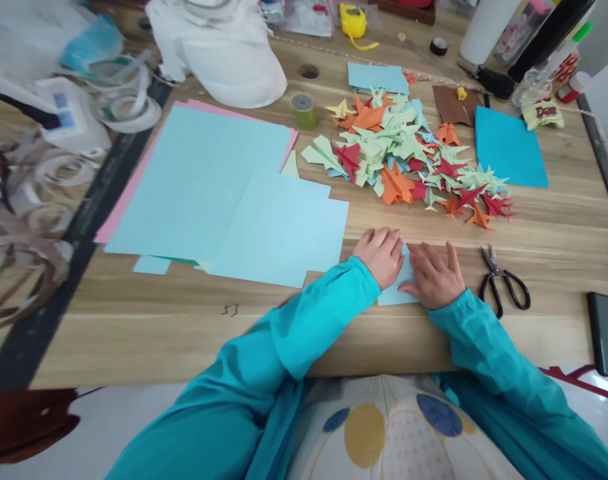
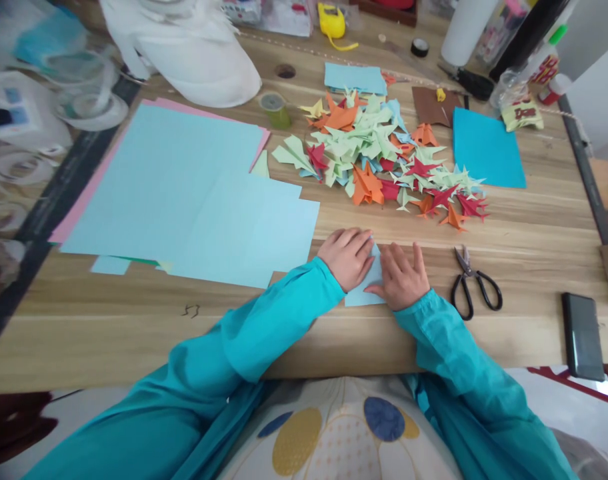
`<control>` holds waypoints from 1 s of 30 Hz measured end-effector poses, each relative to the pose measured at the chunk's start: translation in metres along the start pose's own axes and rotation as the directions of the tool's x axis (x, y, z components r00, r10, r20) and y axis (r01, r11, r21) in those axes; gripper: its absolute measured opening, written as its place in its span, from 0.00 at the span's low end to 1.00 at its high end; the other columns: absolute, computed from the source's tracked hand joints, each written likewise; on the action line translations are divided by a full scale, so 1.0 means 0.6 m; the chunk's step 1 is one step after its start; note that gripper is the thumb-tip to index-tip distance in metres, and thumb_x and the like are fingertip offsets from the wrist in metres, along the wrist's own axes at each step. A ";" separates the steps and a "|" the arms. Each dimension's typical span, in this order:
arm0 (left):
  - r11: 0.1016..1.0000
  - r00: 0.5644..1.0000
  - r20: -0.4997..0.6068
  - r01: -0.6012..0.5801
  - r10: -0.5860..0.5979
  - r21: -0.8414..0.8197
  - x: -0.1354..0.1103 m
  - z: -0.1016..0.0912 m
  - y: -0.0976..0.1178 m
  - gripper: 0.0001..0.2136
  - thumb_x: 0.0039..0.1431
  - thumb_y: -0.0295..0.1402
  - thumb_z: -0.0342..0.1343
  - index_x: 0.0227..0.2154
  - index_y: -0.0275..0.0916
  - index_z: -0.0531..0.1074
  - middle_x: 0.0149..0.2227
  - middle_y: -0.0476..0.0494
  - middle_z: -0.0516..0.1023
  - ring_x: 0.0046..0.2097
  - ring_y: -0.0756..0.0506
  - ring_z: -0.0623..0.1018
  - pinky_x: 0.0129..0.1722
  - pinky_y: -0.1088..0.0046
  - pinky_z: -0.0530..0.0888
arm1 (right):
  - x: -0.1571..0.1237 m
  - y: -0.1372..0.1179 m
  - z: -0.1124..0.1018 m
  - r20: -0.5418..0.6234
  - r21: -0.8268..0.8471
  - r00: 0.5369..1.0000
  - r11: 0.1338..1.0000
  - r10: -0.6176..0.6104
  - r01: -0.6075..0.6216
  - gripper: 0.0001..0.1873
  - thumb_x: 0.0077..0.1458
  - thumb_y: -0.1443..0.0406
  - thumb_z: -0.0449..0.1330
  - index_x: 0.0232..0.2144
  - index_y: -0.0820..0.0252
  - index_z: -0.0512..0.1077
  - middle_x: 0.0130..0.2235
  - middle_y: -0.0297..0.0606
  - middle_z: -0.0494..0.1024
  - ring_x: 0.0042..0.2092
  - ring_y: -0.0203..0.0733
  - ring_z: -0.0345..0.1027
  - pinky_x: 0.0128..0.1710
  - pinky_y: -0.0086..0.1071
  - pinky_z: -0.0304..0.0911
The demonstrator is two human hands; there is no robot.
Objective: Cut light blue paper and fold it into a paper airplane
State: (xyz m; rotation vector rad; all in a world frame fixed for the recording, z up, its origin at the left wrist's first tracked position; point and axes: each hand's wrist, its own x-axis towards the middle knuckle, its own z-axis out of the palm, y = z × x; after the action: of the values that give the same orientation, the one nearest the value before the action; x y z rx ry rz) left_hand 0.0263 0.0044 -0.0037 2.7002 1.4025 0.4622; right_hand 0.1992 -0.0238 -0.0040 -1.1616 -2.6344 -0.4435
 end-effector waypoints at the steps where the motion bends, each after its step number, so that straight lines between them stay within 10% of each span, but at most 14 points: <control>1: 1.000 1.000 -0.001 0.004 -0.004 0.000 0.000 0.000 0.001 0.19 0.62 0.34 0.42 0.49 0.30 0.68 0.53 0.33 0.68 0.52 0.36 0.66 0.49 0.53 0.64 | -0.002 -0.001 -0.001 0.020 0.000 1.000 1.000 0.014 -0.014 0.30 0.58 0.48 0.45 0.44 0.66 0.72 0.49 0.49 0.73 0.55 0.53 0.59 0.60 0.55 0.32; 30: 0.988 0.990 0.115 0.062 -0.079 0.142 0.005 -0.013 0.009 0.25 0.60 0.37 0.40 0.56 0.26 0.61 0.58 0.34 0.62 0.53 0.33 0.64 0.45 0.54 0.63 | -0.003 -0.009 0.008 0.003 0.062 0.999 0.997 0.039 -0.040 0.31 0.56 0.47 0.47 0.43 0.66 0.73 0.49 0.47 0.73 0.55 0.55 0.59 0.61 0.56 0.27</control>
State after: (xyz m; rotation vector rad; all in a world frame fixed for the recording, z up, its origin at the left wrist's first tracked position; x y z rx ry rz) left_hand 0.0303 0.0030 0.0054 2.7196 1.5448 0.2001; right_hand 0.1957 -0.0267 -0.0098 -1.1932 -2.6025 -0.3503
